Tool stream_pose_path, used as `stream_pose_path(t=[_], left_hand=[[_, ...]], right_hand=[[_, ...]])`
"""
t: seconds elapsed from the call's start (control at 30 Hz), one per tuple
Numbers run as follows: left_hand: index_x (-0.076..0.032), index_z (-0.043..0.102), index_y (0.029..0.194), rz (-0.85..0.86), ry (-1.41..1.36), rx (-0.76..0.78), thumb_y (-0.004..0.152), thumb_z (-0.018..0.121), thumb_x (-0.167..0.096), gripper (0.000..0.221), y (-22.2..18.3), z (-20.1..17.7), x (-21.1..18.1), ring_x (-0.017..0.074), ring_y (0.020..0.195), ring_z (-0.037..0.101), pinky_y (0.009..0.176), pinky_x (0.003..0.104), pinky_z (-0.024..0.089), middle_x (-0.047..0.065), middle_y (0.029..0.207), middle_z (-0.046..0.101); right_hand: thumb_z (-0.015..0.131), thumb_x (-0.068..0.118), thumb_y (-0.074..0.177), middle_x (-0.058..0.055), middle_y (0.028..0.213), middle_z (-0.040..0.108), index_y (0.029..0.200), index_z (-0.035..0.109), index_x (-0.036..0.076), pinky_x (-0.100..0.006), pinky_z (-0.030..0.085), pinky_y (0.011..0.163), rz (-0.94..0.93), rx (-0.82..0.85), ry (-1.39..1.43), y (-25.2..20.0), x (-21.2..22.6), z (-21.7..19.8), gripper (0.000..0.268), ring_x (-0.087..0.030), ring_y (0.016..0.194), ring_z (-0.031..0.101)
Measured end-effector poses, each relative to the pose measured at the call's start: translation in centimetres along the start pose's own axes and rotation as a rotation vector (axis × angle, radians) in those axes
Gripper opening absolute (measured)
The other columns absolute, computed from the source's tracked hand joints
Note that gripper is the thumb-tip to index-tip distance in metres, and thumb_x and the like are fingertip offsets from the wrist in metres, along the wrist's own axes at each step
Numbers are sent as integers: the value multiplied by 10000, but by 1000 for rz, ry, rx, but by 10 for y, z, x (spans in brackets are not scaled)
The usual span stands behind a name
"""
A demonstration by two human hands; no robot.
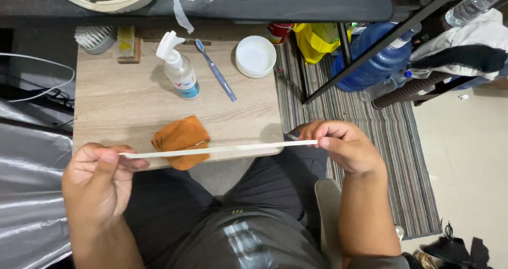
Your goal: Cleaning a white shoe component using a toothbrush and cleaning solution on a workbench.
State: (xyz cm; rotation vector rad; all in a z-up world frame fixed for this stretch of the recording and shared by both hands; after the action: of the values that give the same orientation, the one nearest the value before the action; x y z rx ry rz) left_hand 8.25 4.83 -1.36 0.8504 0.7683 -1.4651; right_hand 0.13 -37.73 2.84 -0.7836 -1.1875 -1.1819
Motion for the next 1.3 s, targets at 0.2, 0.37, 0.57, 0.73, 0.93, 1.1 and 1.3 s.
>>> stream_pose_path(t=[0.2, 0.37, 0.57, 0.73, 0.93, 1.1, 1.3], left_hand=[[-125, 661, 955, -47, 9, -13, 980, 672, -10, 118, -1, 5, -6, 234, 731, 723, 797, 415, 658, 149, 959, 724], [-96, 622, 960, -10, 32, 9, 945, 676, 45, 151, -3, 12, -16, 260, 817, 738, 840, 409, 685, 184, 961, 710], [-105, 527, 898, 197, 351, 85, 865, 699, 128, 291, -20, 30, -47, 232, 947, 746, 919, 379, 702, 183, 982, 691], [-158, 621, 1076, 450, 632, 591, 854, 707, 45, 312, -29, 54, -58, 219, 1086, 771, 1178, 440, 623, 100, 1051, 729], [-68, 600, 1067, 540, 862, 535, 781, 769, 72, 360, -33, 64, -57, 152, 1066, 762, 1145, 371, 637, 104, 1077, 711], [49, 584, 1003, 302, 947, -1, 1012, 744, 97, 167, -36, 63, -60, 171, 1005, 716, 642, 152, 489, 174, 1069, 701], [-139, 683, 1236, 78, 1310, 566, 784, 787, -252, 478, -12, 72, 0, 213, 1142, 684, 1052, 346, 466, 59, 1220, 726]], right_hand=[[702, 186, 962, -132, 997, 717, 940, 700, 81, -468, 518, 1019, 8, -119, -106, -4, 5, -3, 107, -292, 1032, 670], [693, 172, 957, -97, 1007, 721, 945, 695, 95, -408, 548, 991, -40, -198, -396, -13, 22, -3, 78, -234, 1005, 687], [761, 163, 942, -115, 897, 701, 844, 689, 43, -443, 423, 947, -821, -567, -1521, -36, 68, 28, 171, -287, 857, 657], [596, 170, 1045, -130, 909, 586, 833, 509, 87, -485, 388, 784, -1084, -878, -1678, -58, 66, 26, 244, -315, 778, 550], [611, 204, 1038, -88, 883, 575, 895, 561, 121, -431, 379, 781, -1167, -941, -1608, -64, 66, 25, 173, -258, 766, 522], [680, 88, 1005, -66, 885, 575, 988, 600, 142, -438, 396, 836, -1167, -937, -1573, -63, 61, 29, 99, -236, 737, 537], [742, 71, 944, -5, 913, 633, 1043, 648, 193, -473, 359, 990, -1064, -725, -1481, -41, 29, 59, 184, -217, 812, 631]])
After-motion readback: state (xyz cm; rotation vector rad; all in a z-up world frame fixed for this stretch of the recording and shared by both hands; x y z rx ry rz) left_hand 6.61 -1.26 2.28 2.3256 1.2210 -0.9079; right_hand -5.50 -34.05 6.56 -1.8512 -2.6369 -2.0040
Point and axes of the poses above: each hand's wrist, its own y-axis towards the middle knuckle, its own z-axis out of the palm, x = y × z, the point moved 8 cm from there along y, towards the middle knuckle
